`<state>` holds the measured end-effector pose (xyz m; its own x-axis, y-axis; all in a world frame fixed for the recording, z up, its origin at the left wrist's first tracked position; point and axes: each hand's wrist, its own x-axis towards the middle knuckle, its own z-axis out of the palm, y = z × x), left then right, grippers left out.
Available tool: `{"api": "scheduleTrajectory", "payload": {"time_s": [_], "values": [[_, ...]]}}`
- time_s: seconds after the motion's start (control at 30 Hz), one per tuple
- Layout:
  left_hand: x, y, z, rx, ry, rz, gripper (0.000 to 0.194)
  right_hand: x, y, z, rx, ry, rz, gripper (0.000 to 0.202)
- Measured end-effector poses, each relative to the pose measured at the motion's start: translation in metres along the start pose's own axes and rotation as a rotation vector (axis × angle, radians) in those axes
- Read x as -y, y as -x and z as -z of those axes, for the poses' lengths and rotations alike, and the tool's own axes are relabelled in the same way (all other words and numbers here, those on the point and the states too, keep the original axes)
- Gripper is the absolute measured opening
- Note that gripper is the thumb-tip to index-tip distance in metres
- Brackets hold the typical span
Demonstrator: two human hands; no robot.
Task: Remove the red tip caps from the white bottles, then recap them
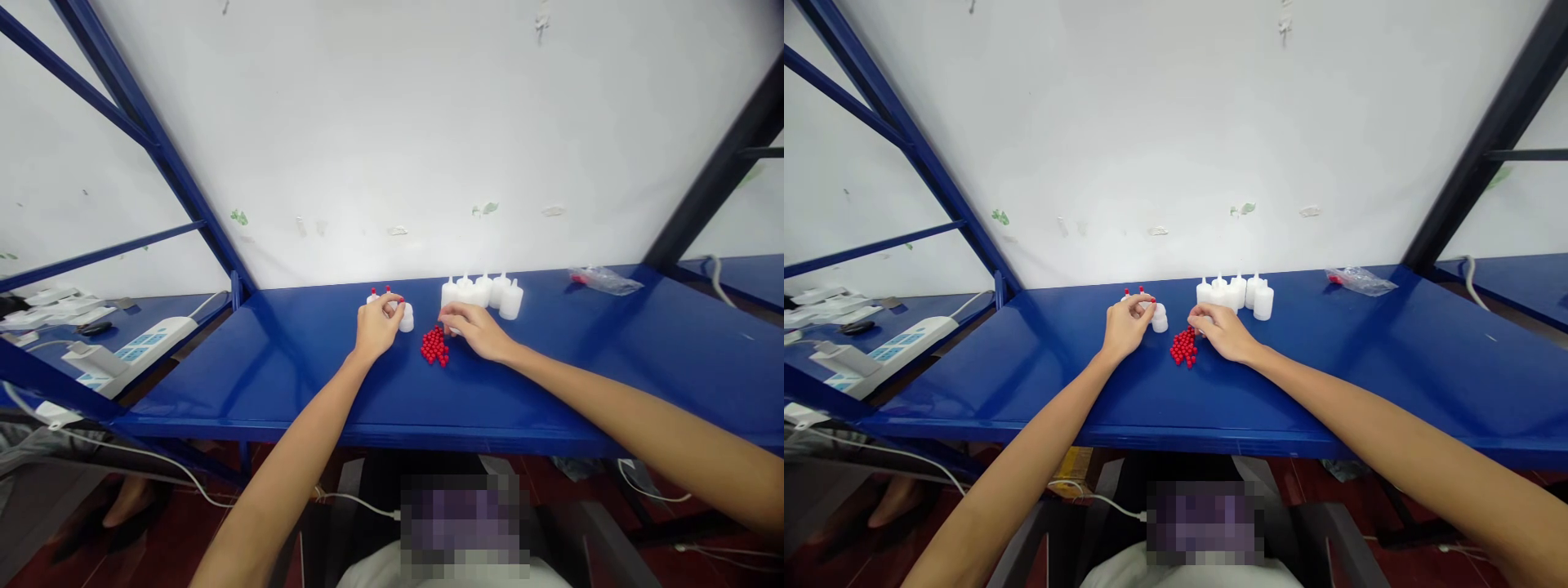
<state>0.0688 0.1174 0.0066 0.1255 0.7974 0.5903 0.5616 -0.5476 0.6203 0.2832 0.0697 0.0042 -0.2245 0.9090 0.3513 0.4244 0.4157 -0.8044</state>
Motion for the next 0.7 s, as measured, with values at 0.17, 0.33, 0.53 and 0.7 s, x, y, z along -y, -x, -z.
{"api": "scheduleTrajectory", "payload": {"time_s": [0.17,0.33,0.53,0.7], "values": [[-0.002,0.006,0.003,0.082,-0.13,-0.106,0.024,-0.002,0.0,0.002,0.021,0.045,0.032,0.031],[-0.014,0.013,0.013,0.418,-0.117,-0.419,0.025,-0.003,-0.001,0.003,0.011,0.089,0.036,0.035],[-0.016,0.015,0.013,0.573,-0.066,-0.455,0.023,-0.004,-0.002,0.007,-0.031,0.402,0.007,0.034],[-0.01,0.016,0.01,0.505,-0.173,-0.45,0.019,-0.003,-0.002,0.01,-0.009,0.559,-0.02,0.033]]}}
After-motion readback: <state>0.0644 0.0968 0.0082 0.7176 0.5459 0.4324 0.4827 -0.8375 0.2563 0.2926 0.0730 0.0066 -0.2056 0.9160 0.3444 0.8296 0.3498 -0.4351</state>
